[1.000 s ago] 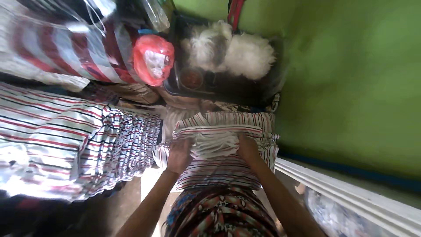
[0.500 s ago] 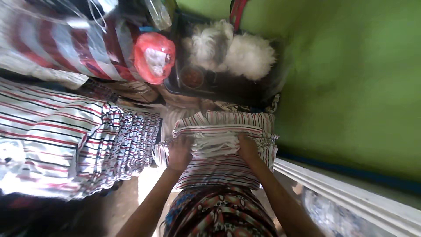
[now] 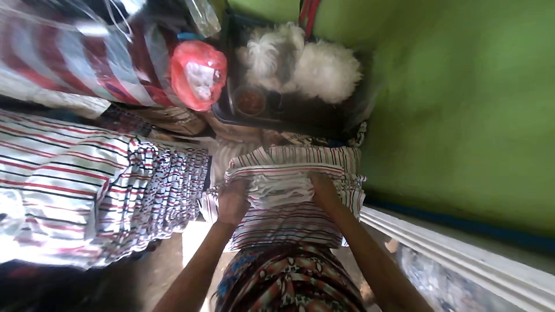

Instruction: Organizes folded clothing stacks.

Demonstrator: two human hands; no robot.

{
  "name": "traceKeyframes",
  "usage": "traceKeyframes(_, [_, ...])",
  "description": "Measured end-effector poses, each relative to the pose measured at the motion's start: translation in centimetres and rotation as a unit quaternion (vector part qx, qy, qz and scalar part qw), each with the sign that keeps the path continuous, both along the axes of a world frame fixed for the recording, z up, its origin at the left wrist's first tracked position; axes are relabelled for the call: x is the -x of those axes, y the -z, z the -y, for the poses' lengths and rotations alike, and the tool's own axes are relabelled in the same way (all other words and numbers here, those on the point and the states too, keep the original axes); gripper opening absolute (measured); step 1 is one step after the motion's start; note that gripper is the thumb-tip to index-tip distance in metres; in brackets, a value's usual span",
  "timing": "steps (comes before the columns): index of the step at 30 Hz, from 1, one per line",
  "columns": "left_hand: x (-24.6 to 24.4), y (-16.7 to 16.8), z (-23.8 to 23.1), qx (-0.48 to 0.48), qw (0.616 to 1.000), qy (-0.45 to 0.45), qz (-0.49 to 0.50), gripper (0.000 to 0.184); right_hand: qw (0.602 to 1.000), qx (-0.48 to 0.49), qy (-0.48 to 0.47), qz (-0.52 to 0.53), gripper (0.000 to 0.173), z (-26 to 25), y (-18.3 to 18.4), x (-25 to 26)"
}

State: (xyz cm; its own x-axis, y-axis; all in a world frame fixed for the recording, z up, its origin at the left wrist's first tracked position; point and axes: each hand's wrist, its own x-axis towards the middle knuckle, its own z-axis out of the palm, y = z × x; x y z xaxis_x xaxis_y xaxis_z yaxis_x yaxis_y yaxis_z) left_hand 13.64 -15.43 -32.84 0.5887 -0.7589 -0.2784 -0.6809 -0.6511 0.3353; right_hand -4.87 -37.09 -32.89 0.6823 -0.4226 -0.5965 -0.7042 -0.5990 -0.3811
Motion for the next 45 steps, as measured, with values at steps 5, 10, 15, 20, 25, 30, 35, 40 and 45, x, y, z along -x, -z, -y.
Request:
traceKeyframes(5, [0.4,0.1,-0.6,0.022,1.0,0.014,0.007,0.048,1.0,0.0,0.023,-0.019,0.053,-0.1,-0.6,-0.6])
traceKeyframes(10, [0.4,1.2,-1.8,0.122,0.989,0.085,0.02,0.038,1.0,0.004,0.018,-0.01,0.048,-0.2,-0.4,-0.1])
traceKeyframes(15, [0.2,0.9,-0.8,0.063,0.997,0.032,0.01,0.051,0.999,0.023,-0.018,0.018,0.041,-0.5,-0.2,0.9])
traceKeyframes(20, [-0.3,-0.3,0.9,-0.056,0.998,-0.014,-0.04,0.05,0.996,0.033,0.043,0.067,0.052,-0.8,0.4,1.2])
traceKeyframes(25, [1.0,0.6,-1.0,0.052,0.998,0.023,0.016,0.038,0.997,0.032,0.019,0.069,0.063,-0.7,0.6,1.0])
traceKeyframes(30, [2.5,2.9,-4.4,0.246,0.958,0.1,0.107,0.021,0.996,-0.001,-0.017,0.088,0.059,-0.1,0.7,1.3])
traceKeyframes(35, [2.4,2.7,-4.6,0.23,0.966,0.083,0.087,0.022,0.989,-0.01,-0.02,0.147,0.04,-0.2,0.6,2.4])
traceKeyframes(40, [1.5,1.0,-3.1,0.129,0.989,0.04,0.058,0.043,0.973,0.068,-0.062,0.212,0.03,-0.9,1.3,4.1])
traceKeyframes(45, [-0.3,-1.2,0.3,-0.084,0.996,-0.024,-0.025,0.065,0.999,0.025,-0.012,0.038,0.059,-0.6,-1.4,2.5])
